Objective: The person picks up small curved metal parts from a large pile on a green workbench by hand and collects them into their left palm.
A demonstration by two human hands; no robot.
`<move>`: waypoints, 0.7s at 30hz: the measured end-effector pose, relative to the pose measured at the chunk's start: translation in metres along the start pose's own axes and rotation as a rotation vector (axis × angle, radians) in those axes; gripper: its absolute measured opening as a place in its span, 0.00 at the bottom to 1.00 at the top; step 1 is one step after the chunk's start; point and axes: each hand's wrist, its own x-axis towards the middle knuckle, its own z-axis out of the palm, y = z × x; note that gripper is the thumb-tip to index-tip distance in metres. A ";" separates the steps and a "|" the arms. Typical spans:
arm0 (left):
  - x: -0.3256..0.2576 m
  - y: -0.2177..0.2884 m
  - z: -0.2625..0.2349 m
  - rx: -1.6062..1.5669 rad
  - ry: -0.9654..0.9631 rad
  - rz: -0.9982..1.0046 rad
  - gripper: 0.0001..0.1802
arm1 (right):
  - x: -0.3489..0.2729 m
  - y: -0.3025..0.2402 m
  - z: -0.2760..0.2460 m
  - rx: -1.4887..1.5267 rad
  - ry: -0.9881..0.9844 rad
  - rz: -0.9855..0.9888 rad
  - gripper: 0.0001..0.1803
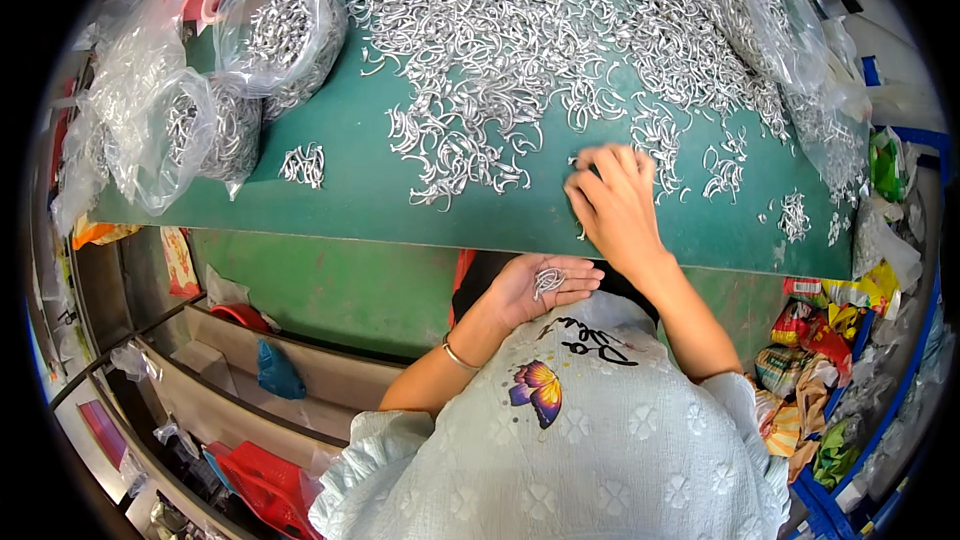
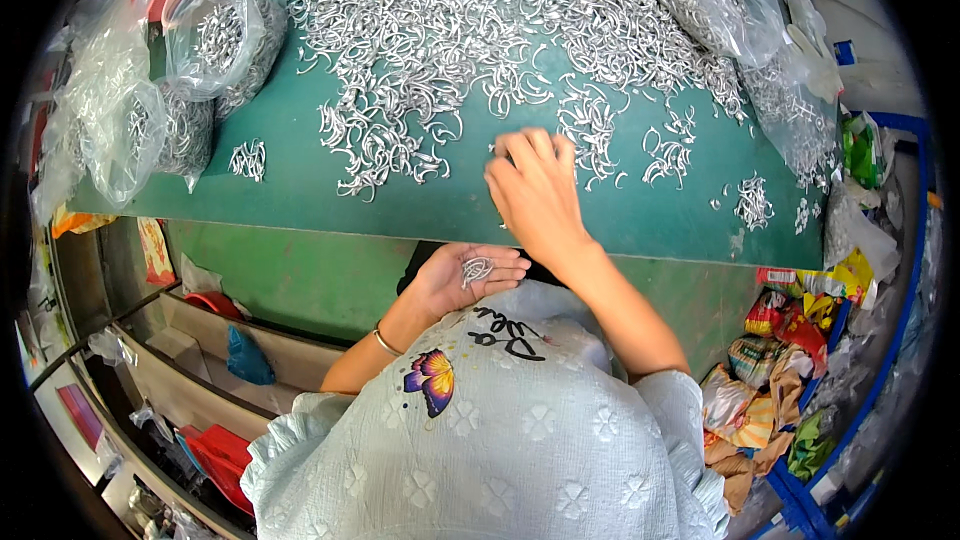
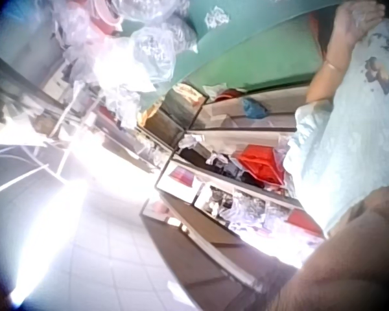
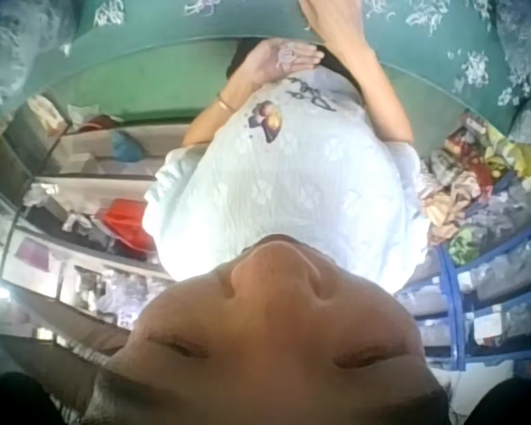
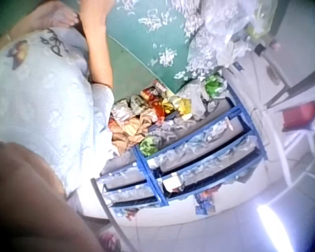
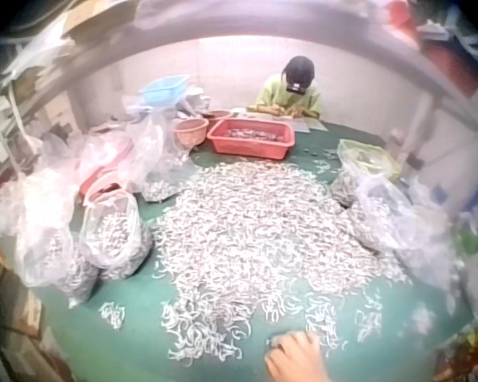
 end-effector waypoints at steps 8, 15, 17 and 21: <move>-0.006 0.005 0.011 0.016 -0.003 -0.001 0.30 | 0.030 0.004 0.015 -0.051 0.032 -0.113 0.07; -0.005 0.004 0.000 -0.069 0.008 0.051 0.28 | -0.020 -0.019 -0.023 0.360 -0.243 -0.105 0.09; 0.000 0.003 -0.023 -0.166 -0.204 -0.041 0.26 | 0.002 -0.015 -0.024 0.194 -0.043 0.065 0.10; 0.006 0.000 -0.022 -0.115 -0.035 -0.018 0.23 | 0.034 0.007 0.010 -0.204 0.174 0.200 0.14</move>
